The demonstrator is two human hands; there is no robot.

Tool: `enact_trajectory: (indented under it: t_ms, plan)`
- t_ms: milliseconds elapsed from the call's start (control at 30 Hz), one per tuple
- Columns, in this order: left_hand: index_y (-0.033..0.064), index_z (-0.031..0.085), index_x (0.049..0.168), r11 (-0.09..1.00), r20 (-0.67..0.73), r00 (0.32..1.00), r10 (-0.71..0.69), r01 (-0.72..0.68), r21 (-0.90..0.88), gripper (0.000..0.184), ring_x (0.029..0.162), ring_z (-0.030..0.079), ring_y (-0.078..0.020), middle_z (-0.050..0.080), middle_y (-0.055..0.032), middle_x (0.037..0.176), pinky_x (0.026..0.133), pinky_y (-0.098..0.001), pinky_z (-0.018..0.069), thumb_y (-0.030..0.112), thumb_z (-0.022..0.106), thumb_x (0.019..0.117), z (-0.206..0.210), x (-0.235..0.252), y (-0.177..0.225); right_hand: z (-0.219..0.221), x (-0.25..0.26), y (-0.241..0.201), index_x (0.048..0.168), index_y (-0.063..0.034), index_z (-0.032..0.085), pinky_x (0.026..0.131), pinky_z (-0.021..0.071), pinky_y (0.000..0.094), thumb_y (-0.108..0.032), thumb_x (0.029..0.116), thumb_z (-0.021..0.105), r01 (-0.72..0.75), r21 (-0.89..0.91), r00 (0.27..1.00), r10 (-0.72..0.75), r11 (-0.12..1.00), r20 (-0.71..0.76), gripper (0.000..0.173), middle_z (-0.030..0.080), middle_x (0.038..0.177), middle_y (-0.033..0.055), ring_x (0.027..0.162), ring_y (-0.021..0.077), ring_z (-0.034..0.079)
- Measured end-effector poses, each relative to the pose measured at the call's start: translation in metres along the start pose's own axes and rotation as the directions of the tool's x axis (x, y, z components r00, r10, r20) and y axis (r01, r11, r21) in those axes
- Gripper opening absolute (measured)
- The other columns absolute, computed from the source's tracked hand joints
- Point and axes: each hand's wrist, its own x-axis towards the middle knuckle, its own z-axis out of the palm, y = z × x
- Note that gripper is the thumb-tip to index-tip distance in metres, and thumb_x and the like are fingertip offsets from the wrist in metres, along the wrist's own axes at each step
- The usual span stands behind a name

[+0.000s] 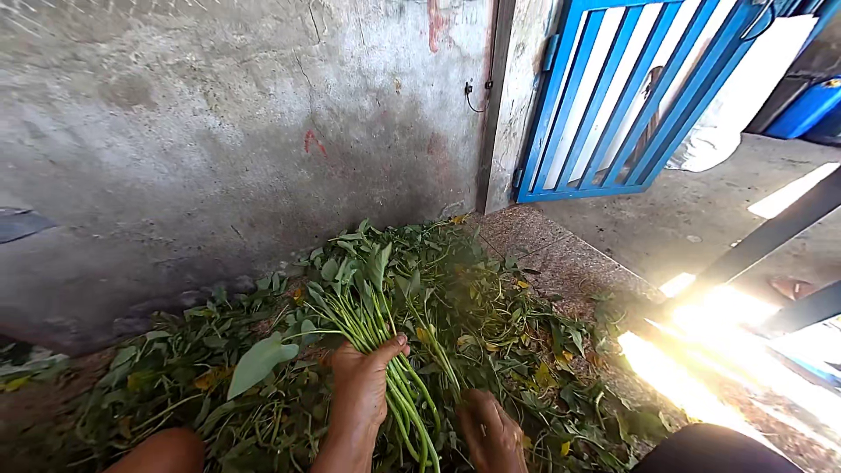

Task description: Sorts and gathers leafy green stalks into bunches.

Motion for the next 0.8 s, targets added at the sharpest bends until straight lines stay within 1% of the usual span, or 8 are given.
enact_trajectory:
  t_ms: [200,467,500,567,633,700,733,800]
  plan:
    - [-0.0131,0.064,0.098,1.000,0.054,0.999,-0.003,0.001,0.029,0.028,0.068,0.073,-0.0286,0.072,-0.0230,0.083,0.066,-0.0383,0.0642,-0.019,0.078,0.0740,0.006,-0.003,-0.007,0.001,0.014,0.002,0.110,-0.0161,0.067,0.065,0.0561,0.0313,-0.021,0.0992,0.061,0.337,-0.160,0.932,-0.352,0.928,-0.083,0.013,0.063,0.083,0.0028,0.073,0.0170,0.064]
    - [-0.0116,0.065,0.098,0.993,0.086,0.992,-0.092,0.085,0.082,0.034,0.074,0.074,-0.0273,0.073,-0.0223,0.086,0.067,-0.0380,0.0644,-0.021,0.079,0.0680,0.007,-0.004,0.000,-0.008,0.018,0.014,0.109,-0.0169,0.062,0.063,0.0528,0.0322,-0.026,0.0999,0.060,0.427,-0.246,0.885,-0.458,0.870,-0.083,0.013,0.061,0.081,0.0023,0.070,0.0181,0.061]
    - [-0.0116,0.064,0.098,0.993,0.112,0.989,-0.097,0.089,0.075,0.035,0.076,0.074,-0.0276,0.073,-0.0226,0.087,0.068,-0.0384,0.0645,-0.021,0.078,0.0681,0.008,-0.005,0.001,-0.010,0.019,0.012,0.109,-0.0154,0.062,0.065,0.0539,0.0343,-0.037,0.1005,0.060,0.394,-0.242,0.906,-0.420,0.887,-0.061,0.023,0.062,0.082,0.0028,0.072,0.0195,0.062]
    - [-0.0114,0.064,0.101,0.994,0.164,0.982,-0.093,0.082,0.071,0.036,0.079,0.075,-0.0279,0.073,-0.0227,0.090,0.072,-0.0391,0.0650,-0.021,0.078,0.0695,0.009,-0.007,0.001,-0.016,0.024,0.002,0.114,-0.0121,0.066,0.076,0.0547,0.0453,-0.065,0.1000,0.046,0.272,-0.183,0.962,-0.263,0.945,0.072,0.058,0.069,0.090,0.0072,0.084,0.0261,0.067]
    - [-0.0118,0.064,0.102,0.996,0.202,0.976,-0.080,0.072,0.051,0.036,0.080,0.075,-0.0273,0.073,-0.0226,0.090,0.073,-0.0383,0.0648,-0.022,0.077,0.0696,0.011,-0.008,0.000,-0.018,0.032,-0.010,0.119,-0.0104,0.071,0.089,0.0520,0.0550,-0.073,0.0983,0.037,0.081,-0.003,0.961,-0.077,0.997,0.267,0.074,0.073,0.106,0.0109,0.103,0.0307,0.068]
    - [-0.0126,0.063,0.102,0.998,0.228,0.971,-0.069,0.066,0.022,0.036,0.080,0.075,-0.0274,0.073,-0.0233,0.090,0.073,-0.0383,0.0648,-0.022,0.076,0.0695,0.012,-0.009,-0.001,-0.019,0.045,-0.018,0.124,-0.0051,0.069,0.095,0.0513,0.0506,-0.058,0.1030,0.046,-0.155,0.320,0.892,-0.006,0.935,0.451,0.062,0.071,0.115,0.0120,0.112,0.0255,0.065]
    - [-0.0128,0.062,0.103,0.998,0.241,0.969,-0.058,0.057,0.013,0.038,0.080,0.074,-0.0273,0.073,-0.0233,0.090,0.073,-0.0381,0.0647,-0.023,0.075,0.0687,0.012,-0.009,-0.001,-0.023,0.054,-0.022,0.127,-0.0021,0.066,0.098,0.0517,0.0422,-0.042,0.1035,0.053,-0.286,0.472,0.842,-0.016,0.834,0.539,0.048,0.069,0.118,0.0111,0.112,0.0189,0.064]
    - [-0.0133,0.061,0.104,0.999,0.263,0.964,-0.033,0.035,-0.003,0.040,0.081,0.075,-0.0278,0.073,-0.0241,0.091,0.073,-0.0382,0.0649,-0.023,0.075,0.0674,0.011,-0.008,0.000,-0.027,0.067,-0.031,0.125,-0.0001,0.063,0.089,0.0585,0.0329,-0.011,0.0958,0.060,-0.499,0.647,0.778,-0.031,0.576,0.628,0.031,0.070,0.113,0.0074,0.101,0.0118,0.068]
